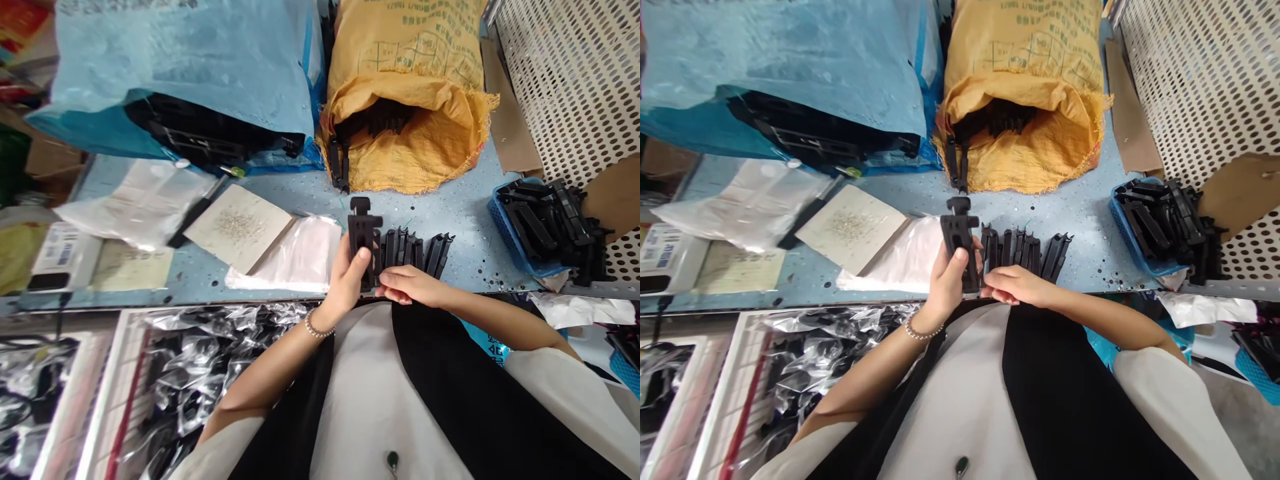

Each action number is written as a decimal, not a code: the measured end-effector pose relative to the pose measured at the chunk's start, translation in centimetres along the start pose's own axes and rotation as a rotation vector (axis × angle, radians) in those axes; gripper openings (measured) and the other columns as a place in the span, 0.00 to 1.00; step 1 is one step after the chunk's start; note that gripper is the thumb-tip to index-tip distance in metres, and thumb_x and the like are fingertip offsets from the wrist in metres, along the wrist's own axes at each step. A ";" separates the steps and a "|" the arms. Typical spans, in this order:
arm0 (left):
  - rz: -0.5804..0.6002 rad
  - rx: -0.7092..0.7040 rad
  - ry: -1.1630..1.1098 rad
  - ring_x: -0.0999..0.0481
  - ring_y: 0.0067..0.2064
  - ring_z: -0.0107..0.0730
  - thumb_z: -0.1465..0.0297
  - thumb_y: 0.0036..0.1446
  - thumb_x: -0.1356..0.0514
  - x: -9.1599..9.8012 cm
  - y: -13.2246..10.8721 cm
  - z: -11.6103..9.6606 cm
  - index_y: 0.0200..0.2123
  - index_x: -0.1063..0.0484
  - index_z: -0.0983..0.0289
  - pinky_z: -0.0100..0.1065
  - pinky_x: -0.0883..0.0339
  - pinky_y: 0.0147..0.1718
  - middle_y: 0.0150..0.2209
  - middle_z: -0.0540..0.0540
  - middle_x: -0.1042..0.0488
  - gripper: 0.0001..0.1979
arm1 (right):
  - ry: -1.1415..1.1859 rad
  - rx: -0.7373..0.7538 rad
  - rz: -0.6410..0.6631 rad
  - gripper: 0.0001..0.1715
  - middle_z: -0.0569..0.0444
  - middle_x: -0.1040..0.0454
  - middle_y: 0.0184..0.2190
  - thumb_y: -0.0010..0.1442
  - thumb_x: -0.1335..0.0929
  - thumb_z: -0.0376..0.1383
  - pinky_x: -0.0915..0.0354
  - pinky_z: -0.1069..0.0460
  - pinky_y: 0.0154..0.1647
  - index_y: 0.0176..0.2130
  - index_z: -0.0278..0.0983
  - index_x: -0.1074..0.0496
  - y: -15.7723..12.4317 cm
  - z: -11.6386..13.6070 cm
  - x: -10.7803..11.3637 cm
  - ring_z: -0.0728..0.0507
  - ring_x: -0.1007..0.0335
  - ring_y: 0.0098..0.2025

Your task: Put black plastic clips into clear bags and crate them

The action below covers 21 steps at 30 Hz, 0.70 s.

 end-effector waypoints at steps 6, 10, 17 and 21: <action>-0.095 0.215 0.130 0.33 0.21 0.29 0.43 0.52 0.35 4.5 3.6 4.6 0.38 0.30 0.61 0.31 0.40 0.20 0.21 0.47 0.33 0.27 | -0.860 -0.497 -0.669 0.24 0.36 0.22 0.43 0.70 0.38 0.43 0.33 0.45 0.41 0.58 0.31 0.34 -6.3 -4.5 10.7 0.33 0.24 0.42; -0.073 0.185 0.077 0.30 0.23 0.30 0.45 0.51 0.33 3.1 4.2 7.2 0.41 0.28 0.62 0.31 0.38 0.22 0.23 0.49 0.29 0.27 | -0.901 -0.474 -0.660 0.30 0.34 0.27 0.52 0.72 0.43 0.40 0.30 0.43 0.45 0.67 0.30 0.43 -6.1 -7.9 11.9 0.31 0.24 0.47; 0.262 0.438 -0.160 0.26 0.22 0.30 0.48 0.56 0.37 1.0 2.5 4.9 0.44 0.24 0.67 0.29 0.35 0.18 0.29 0.56 0.22 0.27 | -0.966 -0.036 -0.674 0.30 0.36 0.31 0.58 0.71 0.38 0.42 0.34 0.35 0.60 0.68 0.35 0.41 -5.7 -2.6 9.4 0.29 0.34 0.61; 0.788 0.816 0.026 0.27 0.19 0.34 0.46 0.59 0.42 -1.1 -3.3 4.4 0.39 0.21 0.71 0.32 0.37 0.15 0.29 0.64 0.21 0.30 | -0.949 0.488 -0.307 0.32 0.39 0.33 0.62 0.68 0.32 0.41 0.36 0.36 0.65 0.67 0.38 0.41 -4.5 2.7 3.0 0.33 0.36 0.65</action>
Point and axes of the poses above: each hand's wrist, its own y-axis towards the middle knuckle, its own x-axis out of the back of the hand, z = x × y, the point moved 7 cm from there along y, towards the middle knuckle
